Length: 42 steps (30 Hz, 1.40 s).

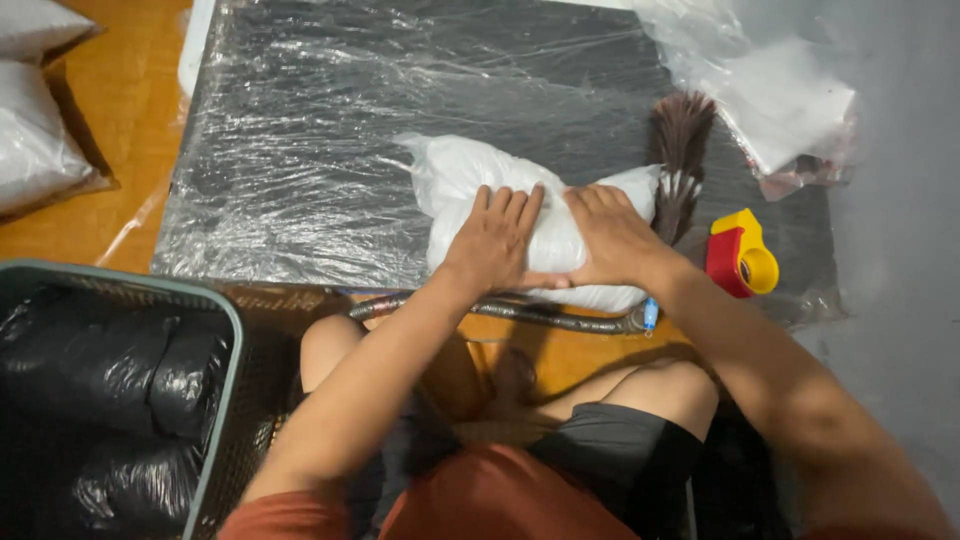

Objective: Compressing air out of a plastic bag containing foam material and tying the bag to maintain compression.

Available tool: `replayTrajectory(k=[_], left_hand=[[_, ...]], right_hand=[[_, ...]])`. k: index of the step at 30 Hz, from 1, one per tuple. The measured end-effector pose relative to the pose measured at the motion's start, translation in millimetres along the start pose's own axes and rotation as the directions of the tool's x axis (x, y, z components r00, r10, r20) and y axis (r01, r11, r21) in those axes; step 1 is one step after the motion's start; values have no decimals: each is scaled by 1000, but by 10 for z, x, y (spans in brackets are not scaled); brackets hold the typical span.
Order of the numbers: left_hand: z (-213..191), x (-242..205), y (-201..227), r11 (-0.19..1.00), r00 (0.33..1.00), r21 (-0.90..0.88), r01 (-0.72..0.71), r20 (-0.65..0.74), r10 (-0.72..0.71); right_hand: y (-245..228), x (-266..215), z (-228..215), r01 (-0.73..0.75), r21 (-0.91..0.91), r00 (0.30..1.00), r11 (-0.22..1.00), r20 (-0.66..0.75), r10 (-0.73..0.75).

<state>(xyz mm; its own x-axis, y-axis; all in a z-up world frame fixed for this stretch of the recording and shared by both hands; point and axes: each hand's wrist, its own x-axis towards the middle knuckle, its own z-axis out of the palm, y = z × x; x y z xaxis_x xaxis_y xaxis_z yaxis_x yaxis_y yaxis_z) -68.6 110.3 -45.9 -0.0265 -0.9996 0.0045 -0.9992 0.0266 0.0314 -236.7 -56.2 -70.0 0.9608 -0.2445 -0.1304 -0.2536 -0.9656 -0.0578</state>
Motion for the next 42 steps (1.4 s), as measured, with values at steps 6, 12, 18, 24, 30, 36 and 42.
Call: replayTrajectory(k=[6,12,18,24,30,36,42], left_hand=[[-160,444,-510,987,985,-132,-91,-159,70],[-65,504,-232,999,995,-18,-33,97,34],[-399,-144,39,975,968,198,-103,245,52],[-157,-332,97,994,994,65,-84,71,79],[-300,-476,62,991,991,97,-96,-89,104],[-238,-217,-17,992,969,82,-97,-220,113],[157,-203,135,995,974,-31,-100,-208,91]], right_hand=[[-339,-176,-121,57,-91,983,994,-168,-71],[-347,-323,-33,15,-28,972,999,-233,-21],[-477,-450,98,36,-190,956,981,-280,-89],[-575,-602,252,60,-180,901,982,-413,-130],[-541,-584,100,73,-251,889,965,-422,-177],[-425,-449,-13,22,-276,837,961,-520,-168],[-299,-506,518,-41,-200,879,979,-473,-59]])
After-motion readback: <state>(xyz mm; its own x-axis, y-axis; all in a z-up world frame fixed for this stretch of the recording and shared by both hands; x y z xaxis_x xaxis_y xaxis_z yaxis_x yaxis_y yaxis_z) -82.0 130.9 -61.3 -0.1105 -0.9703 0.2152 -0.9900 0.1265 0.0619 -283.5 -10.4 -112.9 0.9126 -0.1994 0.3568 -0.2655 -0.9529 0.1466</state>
